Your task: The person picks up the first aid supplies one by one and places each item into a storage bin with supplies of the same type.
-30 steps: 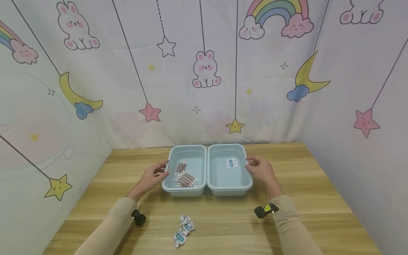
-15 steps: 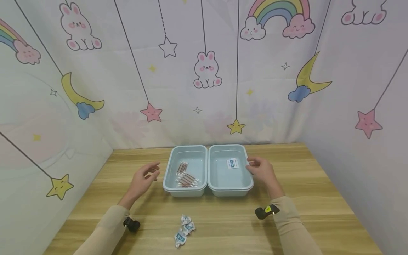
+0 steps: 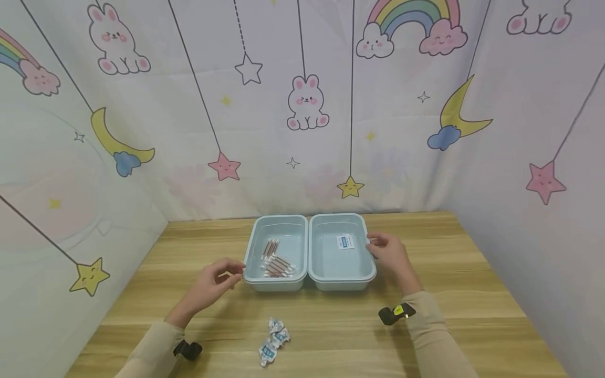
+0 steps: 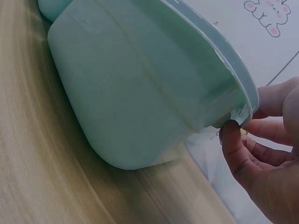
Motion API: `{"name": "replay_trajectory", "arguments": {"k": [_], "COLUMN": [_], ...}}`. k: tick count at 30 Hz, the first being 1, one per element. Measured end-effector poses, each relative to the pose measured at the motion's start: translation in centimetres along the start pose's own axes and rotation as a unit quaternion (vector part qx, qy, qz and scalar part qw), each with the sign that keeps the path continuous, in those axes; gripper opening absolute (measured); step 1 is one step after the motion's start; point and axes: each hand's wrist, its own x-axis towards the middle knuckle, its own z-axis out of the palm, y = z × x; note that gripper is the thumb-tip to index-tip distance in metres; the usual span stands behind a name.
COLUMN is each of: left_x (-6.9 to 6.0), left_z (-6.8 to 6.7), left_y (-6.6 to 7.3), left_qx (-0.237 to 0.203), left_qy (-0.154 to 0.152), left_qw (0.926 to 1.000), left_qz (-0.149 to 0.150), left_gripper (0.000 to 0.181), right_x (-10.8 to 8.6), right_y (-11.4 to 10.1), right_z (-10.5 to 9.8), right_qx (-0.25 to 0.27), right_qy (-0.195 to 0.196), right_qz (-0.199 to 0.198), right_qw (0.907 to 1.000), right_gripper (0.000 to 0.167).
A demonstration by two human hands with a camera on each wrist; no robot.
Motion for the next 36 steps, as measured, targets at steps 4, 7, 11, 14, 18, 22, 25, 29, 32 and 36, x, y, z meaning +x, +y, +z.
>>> {"name": "replay_trajectory", "arguments": {"k": [4,7,11,14,18,22,25,29,32,36], "left_x": [-0.3,-0.6,-0.7,-0.8,-1.1,-1.4,-1.4,-1.2,-1.1,-1.0], "left_z": [0.8,1.3,1.9,2.5,3.3,4.0,4.5,5.2,5.6,6.1], "left_y": [0.2,0.3,-0.3,-1.7,-3.0,-3.5,-3.6,-3.7,-3.7,-3.9], "left_qx": [-0.007,-0.011,-0.009,-0.006,-0.005,-0.010,-0.011,0.005,0.015,0.016], "left_qy": [-0.028,-0.039,-0.045,-0.046,-0.045,-0.068,-0.087,-0.108,-0.124,-0.142], "left_qw": [0.9995,0.9990,0.9987,0.9982,0.9970,0.9947,0.9927,0.9896,0.9873,0.9851], "left_qz": [0.014,0.020,0.025,0.037,0.062,0.076,0.083,0.095,0.098,0.095], "left_gripper": [0.020,0.021,0.023,0.025,0.027,0.027,0.029,0.032,0.033,0.033], "right_x": [0.1,0.2,0.2,0.2,0.1,0.0,0.0,-0.1,-0.1,-0.2], "right_y": [0.2,0.4,0.4,0.3,0.2,0.3,0.3,0.2,0.2,0.2], "right_z": [0.0,-0.1,-0.1,-0.1,-0.1,-0.1,-0.1,-0.1,-0.1,-0.2], "right_qx": [0.012,0.017,0.018,0.021,0.029,0.028,0.025,0.024,0.026,0.030], "right_qy": [-0.005,-0.008,-0.008,-0.007,-0.008,-0.008,-0.008,-0.009,-0.011,-0.013], "right_qz": [-0.001,-0.005,-0.006,-0.007,-0.009,-0.007,-0.002,0.004,0.002,-0.003], "right_qw": [0.9999,0.9998,0.9998,0.9997,0.9995,0.9996,0.9996,0.9997,0.9996,0.9995], "right_gripper": [0.039,0.039,0.039,0.040,0.040,0.039,0.039,0.039,0.040,0.040]}}
